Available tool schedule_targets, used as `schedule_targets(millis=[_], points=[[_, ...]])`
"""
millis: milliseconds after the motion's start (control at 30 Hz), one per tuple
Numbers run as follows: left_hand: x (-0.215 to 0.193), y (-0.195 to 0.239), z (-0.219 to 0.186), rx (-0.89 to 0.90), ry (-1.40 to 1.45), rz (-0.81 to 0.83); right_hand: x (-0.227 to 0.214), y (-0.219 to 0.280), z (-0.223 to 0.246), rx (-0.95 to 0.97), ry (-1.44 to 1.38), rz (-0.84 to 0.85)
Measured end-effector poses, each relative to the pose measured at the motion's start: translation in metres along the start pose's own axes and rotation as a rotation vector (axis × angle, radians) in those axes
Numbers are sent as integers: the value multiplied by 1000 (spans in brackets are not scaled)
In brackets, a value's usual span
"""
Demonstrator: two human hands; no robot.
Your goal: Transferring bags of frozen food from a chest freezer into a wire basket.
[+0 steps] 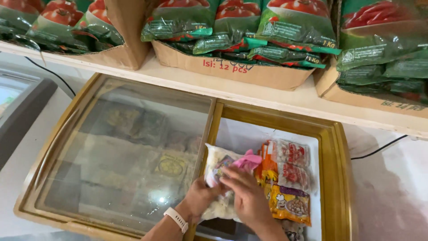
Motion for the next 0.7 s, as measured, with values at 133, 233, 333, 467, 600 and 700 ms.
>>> schedule_targets(millis=[133, 233, 333, 467, 600, 700], points=[[1, -4, 2, -138, 339, -81, 16, 36, 17, 11, -104, 171], [3, -2, -3, -214, 540, -73, 4, 61, -33, 220, -257, -134], [-3, -7, 9, -213, 357, 37, -13, 74, -93, 1073, -492, -331], [16, -11, -2, -124, 169, 109, 19, 91, -110, 1420, -1012, -62], [41, 3, -32, -180, 71, 150, 25, 111, -96, 1409, -1212, 138], [39, 4, -28, -196, -47, 148, 28, 103, -84, 1235, -1111, 158]])
Point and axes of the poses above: each hand's wrist, its own y-axis away from the middle knuckle, its own x-axis out of the palm, z = x × y, the point moved 6 cm from there along -y, towards the middle knuckle, and after that the axes turned 2 degrees about -x, right-handed, at the moved point
